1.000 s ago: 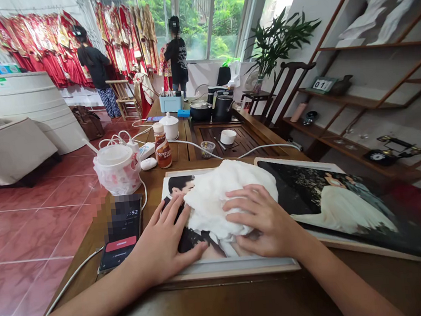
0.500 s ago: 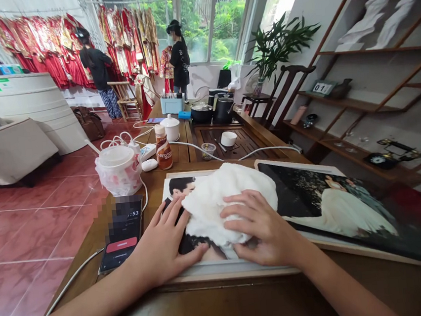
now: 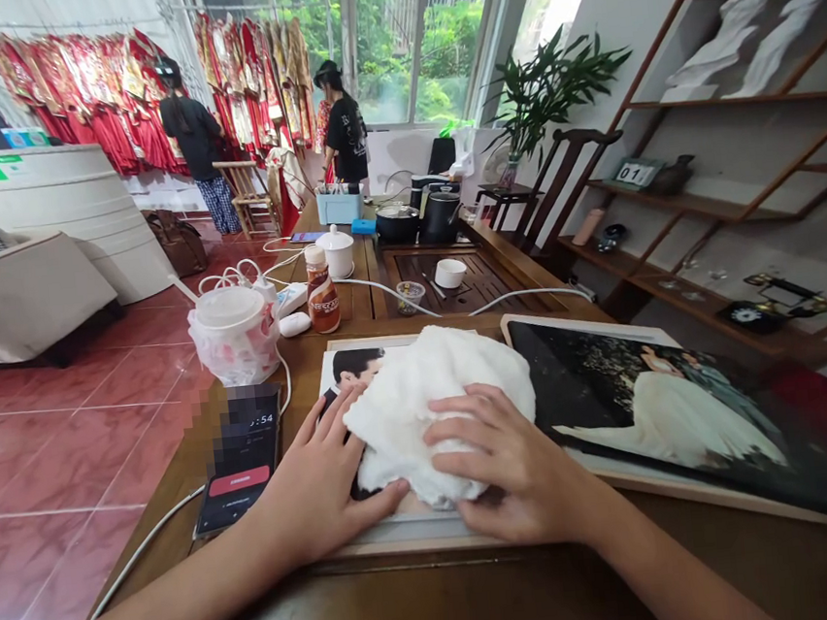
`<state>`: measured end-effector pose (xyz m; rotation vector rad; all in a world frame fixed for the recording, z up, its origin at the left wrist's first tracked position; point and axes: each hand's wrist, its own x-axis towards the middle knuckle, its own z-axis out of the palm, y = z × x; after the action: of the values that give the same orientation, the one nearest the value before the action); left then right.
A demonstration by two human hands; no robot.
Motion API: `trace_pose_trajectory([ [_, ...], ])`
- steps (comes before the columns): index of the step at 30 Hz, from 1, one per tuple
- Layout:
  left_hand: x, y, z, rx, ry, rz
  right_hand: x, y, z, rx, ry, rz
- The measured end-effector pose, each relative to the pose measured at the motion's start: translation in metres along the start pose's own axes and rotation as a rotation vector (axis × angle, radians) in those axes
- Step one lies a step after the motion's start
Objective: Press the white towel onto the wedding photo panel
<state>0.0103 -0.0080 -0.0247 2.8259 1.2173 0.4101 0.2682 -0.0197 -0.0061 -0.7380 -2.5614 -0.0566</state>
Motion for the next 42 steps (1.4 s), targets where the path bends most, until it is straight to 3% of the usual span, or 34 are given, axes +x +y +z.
trace_pose_trajectory([
  [8,0.0,0.003,-0.001,-0.023,0.028,-0.021,-0.004,0.016,-0.006,-0.081,0.015,0.078],
  [14,0.0,0.001,-0.002,0.0,-0.008,0.007,0.001,-0.001,-0.004,0.017,-0.037,0.005],
  [21,0.002,0.004,-0.004,-0.024,0.007,-0.022,-0.002,0.012,-0.008,-0.025,-0.008,0.072],
  [28,-0.001,0.0,0.001,-0.02,0.033,0.024,0.001,-0.001,-0.003,0.037,-0.027,0.001],
  [34,0.0,0.002,-0.002,-0.033,0.039,-0.021,-0.003,0.017,-0.009,-0.037,-0.008,0.092],
  [42,-0.001,0.0,0.0,-0.016,0.027,0.025,0.004,-0.003,-0.002,0.058,-0.008,-0.004],
])
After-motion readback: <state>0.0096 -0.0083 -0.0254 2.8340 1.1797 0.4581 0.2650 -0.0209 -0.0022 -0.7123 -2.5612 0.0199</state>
